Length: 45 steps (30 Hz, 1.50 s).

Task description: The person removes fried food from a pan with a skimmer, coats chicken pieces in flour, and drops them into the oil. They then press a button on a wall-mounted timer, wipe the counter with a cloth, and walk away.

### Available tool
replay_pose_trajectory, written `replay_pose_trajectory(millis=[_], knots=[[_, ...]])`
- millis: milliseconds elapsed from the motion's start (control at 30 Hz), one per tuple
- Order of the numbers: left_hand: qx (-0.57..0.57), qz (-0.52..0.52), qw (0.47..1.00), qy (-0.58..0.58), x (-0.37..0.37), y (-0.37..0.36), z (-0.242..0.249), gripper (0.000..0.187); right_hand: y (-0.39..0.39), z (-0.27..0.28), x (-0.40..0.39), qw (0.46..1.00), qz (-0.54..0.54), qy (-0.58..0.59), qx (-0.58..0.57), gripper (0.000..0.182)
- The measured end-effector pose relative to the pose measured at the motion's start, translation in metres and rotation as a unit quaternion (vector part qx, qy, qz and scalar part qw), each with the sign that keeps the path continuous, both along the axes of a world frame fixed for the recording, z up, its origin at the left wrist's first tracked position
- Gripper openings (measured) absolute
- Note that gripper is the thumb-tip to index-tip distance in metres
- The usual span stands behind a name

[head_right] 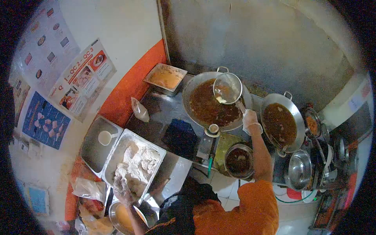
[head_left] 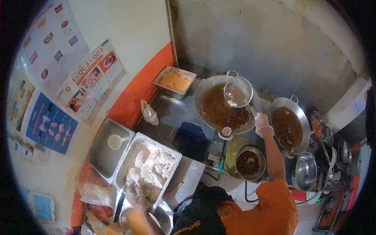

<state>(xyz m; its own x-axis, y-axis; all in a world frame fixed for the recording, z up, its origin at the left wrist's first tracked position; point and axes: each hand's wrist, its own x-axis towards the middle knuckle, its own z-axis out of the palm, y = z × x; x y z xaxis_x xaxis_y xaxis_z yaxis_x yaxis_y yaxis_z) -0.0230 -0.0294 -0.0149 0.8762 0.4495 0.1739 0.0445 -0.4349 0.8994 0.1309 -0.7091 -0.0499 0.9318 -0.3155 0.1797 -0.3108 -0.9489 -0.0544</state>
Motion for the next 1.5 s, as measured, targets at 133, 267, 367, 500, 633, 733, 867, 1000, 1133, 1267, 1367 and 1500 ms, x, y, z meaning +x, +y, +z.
replay_pose_trajectory(millis=[133,267,367,500,633,733,867,1000,1133,1267,1367,1500], knots=[[-0.03,-0.003,1.0,-0.003,-0.002,0.002,-0.002,0.028,0.002,-0.011,-0.007,0.992,0.022,0.045,-0.118,0.019],[0.002,-0.004,1.0,0.008,0.0,0.007,-0.01,0.028,-0.007,-0.031,0.0,0.972,-0.01,0.113,-0.205,0.022],[-0.011,-0.022,1.0,-0.002,-0.002,0.013,-0.017,0.029,0.0,-0.015,-0.031,0.951,0.158,0.0,-0.266,0.021],[0.0,-0.022,1.0,0.003,-0.002,0.014,-0.021,0.029,0.029,0.01,-0.028,0.97,-0.019,0.033,0.239,0.016],[-0.01,-0.017,1.0,-0.009,-0.001,0.009,-0.016,0.028,0.037,-0.001,-0.044,0.996,0.078,-0.05,0.014,0.012],[-0.027,-0.027,0.999,-0.013,-0.001,0.01,-0.017,0.028,0.053,-0.002,-0.058,0.994,0.032,-0.105,-0.026,0.013],[0.016,-0.029,0.999,0.0,-0.002,0.018,-0.03,0.029,0.065,-0.005,-0.083,0.991,0.003,-0.077,0.11,0.015],[0.071,-0.04,0.997,0.008,-0.002,0.018,-0.022,0.031,0.069,-0.024,-0.121,0.996,0.041,-0.054,0.066,0.023],[0.088,-0.07,0.994,0.0,-0.003,0.029,-0.032,0.032,0.091,-0.017,-0.169,0.973,-0.095,-0.055,0.205,0.035],[0.071,-0.075,0.995,-0.01,-0.001,0.02,-0.022,0.035,0.106,-0.026,-0.238,0.938,-0.222,-0.106,0.244,0.03],[0.048,-0.12,0.99,-0.059,0.002,0.024,-0.027,0.036,0.146,0.027,-0.277,0.9,-0.285,-0.143,0.298,0.024],[0.126,-0.094,0.987,-0.016,-0.002,0.031,-0.042,0.039,0.166,-0.017,-0.35,0.883,-0.329,-0.208,0.263,0.02]])
